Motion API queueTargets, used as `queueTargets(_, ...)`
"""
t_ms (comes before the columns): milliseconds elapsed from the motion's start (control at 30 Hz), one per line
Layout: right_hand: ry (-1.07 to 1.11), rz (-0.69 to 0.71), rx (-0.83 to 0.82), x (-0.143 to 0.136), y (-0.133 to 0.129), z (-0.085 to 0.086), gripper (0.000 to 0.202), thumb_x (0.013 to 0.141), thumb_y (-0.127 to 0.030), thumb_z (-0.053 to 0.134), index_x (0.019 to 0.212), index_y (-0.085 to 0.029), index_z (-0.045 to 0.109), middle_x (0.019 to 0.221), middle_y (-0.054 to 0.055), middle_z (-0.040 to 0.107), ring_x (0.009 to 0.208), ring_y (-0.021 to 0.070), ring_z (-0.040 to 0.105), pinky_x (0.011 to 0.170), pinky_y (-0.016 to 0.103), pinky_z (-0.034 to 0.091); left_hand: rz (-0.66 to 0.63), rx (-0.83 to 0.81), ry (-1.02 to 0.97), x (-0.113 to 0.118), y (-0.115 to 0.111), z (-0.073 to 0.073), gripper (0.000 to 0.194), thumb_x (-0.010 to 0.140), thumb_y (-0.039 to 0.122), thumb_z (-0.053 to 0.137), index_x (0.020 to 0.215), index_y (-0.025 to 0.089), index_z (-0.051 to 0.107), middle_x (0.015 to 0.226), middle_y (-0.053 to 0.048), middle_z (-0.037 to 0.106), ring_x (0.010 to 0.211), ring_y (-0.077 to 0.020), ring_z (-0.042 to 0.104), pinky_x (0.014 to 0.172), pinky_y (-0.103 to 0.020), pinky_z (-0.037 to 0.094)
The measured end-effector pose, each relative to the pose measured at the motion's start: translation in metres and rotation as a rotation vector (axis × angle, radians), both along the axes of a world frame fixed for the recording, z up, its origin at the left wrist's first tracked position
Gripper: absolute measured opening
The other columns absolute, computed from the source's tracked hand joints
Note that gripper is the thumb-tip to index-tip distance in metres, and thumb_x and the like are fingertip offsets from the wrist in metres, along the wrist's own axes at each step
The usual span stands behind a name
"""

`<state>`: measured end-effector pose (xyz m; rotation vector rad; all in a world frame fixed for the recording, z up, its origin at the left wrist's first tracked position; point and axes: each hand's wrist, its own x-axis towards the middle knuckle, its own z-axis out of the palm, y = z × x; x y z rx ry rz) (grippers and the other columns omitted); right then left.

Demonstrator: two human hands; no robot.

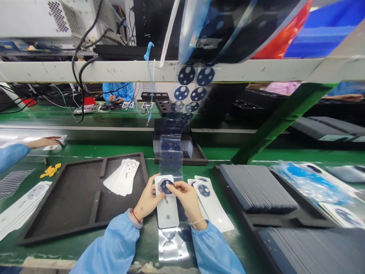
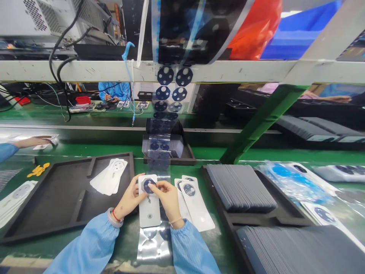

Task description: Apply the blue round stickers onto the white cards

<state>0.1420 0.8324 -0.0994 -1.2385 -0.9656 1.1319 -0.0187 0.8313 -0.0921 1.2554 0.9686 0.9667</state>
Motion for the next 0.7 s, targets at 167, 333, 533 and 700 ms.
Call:
queueTargets(167,-0.116,-0.039,0.045,0.0006,-0.0015,0.0011,0.037,0.057,-0.049,0.084,0.065,-0.017,0.070,0.060,0.001,0.061,0.056,0.0113,0.040,0.055,0.027,0.034,-0.047,0.015,0.012,-0.0005,0.0005,-0.0012,0.081,0.079,0.038,0.074,0.144,0.019,0.027,0.112,-0.011,0.068,0.092,-0.0199,0.068,0.081,-0.031,0.054)
queueTargets(333,-0.160,-0.057,0.064,-0.0007,-0.0029,0.0015,0.035,0.059,-0.049,0.082,0.065,-0.017,0.070,0.061,0.001,0.062,0.056,0.0119,0.040,0.055,0.027,0.035,-0.051,0.012,0.004,-0.0008,0.0007,-0.0042,0.084,0.080,0.037,0.073,0.147,0.021,0.025,0.114,-0.011,0.068,0.092,-0.0206,0.069,0.080,-0.031,0.054)
queueTargets(533,-0.218,-0.086,0.101,-0.0032,-0.0042,-0.0014,0.033,0.062,-0.049,0.081,0.066,-0.018,0.071,0.063,0.002,0.063,0.058,0.0130,0.042,0.057,0.028,0.036,-0.049,0.009,0.011,-0.0005,0.0013,-0.0040,0.081,0.081,0.035,0.072,0.147,0.022,0.026,0.117,-0.012,0.067,0.092,-0.0197,0.069,0.079,-0.030,0.054)
queueTargets(700,-0.236,-0.094,0.108,-0.0041,-0.0033,-0.0043,0.036,0.062,-0.052,0.081,0.066,-0.018,0.072,0.061,0.001,0.062,0.056,0.0127,0.042,0.056,0.028,0.037,-0.050,-0.004,0.017,0.0002,0.0004,-0.0005,0.082,0.080,0.033,0.073,0.146,0.021,0.026,0.115,-0.012,0.068,0.090,-0.0193,0.069,0.075,-0.028,0.054)
